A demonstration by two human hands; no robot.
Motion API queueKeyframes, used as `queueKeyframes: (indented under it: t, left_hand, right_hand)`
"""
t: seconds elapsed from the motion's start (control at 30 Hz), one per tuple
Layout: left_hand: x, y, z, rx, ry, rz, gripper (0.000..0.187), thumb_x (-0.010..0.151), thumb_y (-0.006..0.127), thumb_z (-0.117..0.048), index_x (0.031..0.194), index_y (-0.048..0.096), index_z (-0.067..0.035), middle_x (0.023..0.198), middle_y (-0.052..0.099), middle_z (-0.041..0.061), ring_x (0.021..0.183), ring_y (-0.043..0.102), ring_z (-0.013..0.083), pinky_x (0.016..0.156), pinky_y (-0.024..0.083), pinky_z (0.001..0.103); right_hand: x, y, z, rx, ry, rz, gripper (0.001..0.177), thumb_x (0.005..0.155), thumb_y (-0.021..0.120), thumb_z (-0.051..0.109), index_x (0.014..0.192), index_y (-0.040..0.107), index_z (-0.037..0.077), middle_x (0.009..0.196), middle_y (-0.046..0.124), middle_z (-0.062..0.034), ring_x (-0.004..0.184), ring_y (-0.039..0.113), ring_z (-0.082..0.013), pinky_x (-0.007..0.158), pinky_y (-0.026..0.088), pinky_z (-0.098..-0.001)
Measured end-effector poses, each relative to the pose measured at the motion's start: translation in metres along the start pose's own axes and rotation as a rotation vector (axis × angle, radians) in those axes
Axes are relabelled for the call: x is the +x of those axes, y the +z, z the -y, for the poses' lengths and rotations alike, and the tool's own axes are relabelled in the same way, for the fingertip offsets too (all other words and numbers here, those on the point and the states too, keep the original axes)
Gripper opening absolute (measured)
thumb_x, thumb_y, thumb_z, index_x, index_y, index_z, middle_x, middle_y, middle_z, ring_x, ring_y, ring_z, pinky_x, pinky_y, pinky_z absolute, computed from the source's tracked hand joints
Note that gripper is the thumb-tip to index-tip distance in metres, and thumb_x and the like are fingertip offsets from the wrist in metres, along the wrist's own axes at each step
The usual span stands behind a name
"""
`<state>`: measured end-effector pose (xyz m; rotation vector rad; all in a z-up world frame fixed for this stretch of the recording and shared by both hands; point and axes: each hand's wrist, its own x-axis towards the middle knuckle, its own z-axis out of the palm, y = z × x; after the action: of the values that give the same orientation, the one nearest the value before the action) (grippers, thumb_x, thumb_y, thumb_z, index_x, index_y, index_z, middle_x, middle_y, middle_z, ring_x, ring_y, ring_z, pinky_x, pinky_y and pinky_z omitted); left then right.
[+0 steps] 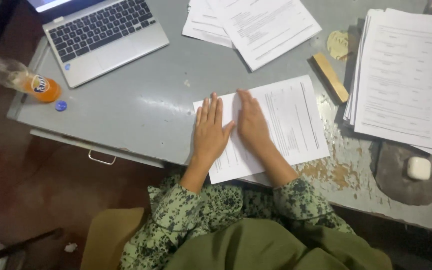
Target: Sorting and organizing a stack of printed documents on a desk
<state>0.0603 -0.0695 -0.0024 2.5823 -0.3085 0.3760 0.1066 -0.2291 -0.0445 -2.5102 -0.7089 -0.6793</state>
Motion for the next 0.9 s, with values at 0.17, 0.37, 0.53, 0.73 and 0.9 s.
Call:
queueKeyframes:
  t: [0.17, 0.37, 0.53, 0.73, 0.9]
  left_hand:
    - [-0.002, -0.003, 0.000, 0.082, -0.032, 0.196, 0.075, 0.103, 0.050, -0.053, 0.159, 0.032, -0.007, 0.171, 0.017, 0.012, 0.155, 0.014, 0.0396, 0.127, 0.007, 0.052]
    - [-0.004, 0.000, 0.003, 0.068, 0.034, 0.106, 0.074, 0.100, 0.056, -0.054, 0.154, 0.042, -0.005, 0.167, 0.025, 0.016, 0.153, 0.021, 0.0438, 0.125, 0.012, 0.056]
    - [-0.002, 0.016, 0.015, 0.049, 0.044, 0.028, 0.075, 0.095, 0.061, -0.054, 0.149, 0.047, -0.003, 0.160, 0.036, 0.020, 0.147, 0.033, 0.0441, 0.121, 0.022, 0.057]
    - [0.037, 0.031, 0.038, 0.329, -0.045, 0.284, 0.066, 0.101, 0.053, -0.043, 0.153, 0.041, -0.005, 0.162, 0.034, 0.018, 0.148, 0.032, 0.0405, 0.118, 0.030, 0.054]
    - [0.081, 0.050, 0.047, 0.360, -0.216, 0.468, 0.066, 0.101, 0.047, -0.036, 0.159, 0.030, -0.010, 0.170, 0.016, 0.012, 0.153, 0.018, 0.0438, 0.112, 0.027, 0.073]
  right_hand:
    - [-0.017, -0.018, -0.061, -0.101, 0.155, -0.030, 0.043, 0.106, 0.039, 0.005, 0.147, 0.045, -0.008, 0.143, 0.056, -0.0268, 0.135, 0.053, -0.0375, 0.119, 0.033, -0.0427]
    - [-0.014, -0.046, -0.113, -0.259, 0.281, -0.074, 0.042, 0.105, 0.050, 0.012, 0.144, 0.050, -0.006, 0.136, 0.059, -0.0256, 0.127, 0.058, -0.0401, 0.112, 0.039, -0.0445]
    - [-0.005, -0.056, -0.099, -0.269, 0.324, -0.022, 0.053, 0.102, 0.058, 0.022, 0.145, 0.048, -0.007, 0.136, 0.057, -0.0321, 0.131, 0.054, -0.0446, 0.115, 0.037, -0.0468]
    - [-0.022, -0.081, -0.038, -0.596, 0.192, 0.030, 0.052, 0.094, 0.068, 0.039, 0.130, 0.067, 0.002, 0.123, 0.068, -0.0227, 0.115, 0.064, -0.0363, 0.092, 0.052, -0.0436]
    - [-0.050, -0.083, 0.039, -0.790, 0.227, 0.074, 0.061, 0.088, 0.072, 0.051, 0.122, 0.073, 0.001, 0.107, 0.070, -0.0253, 0.091, 0.067, -0.0354, 0.070, 0.054, -0.0423]
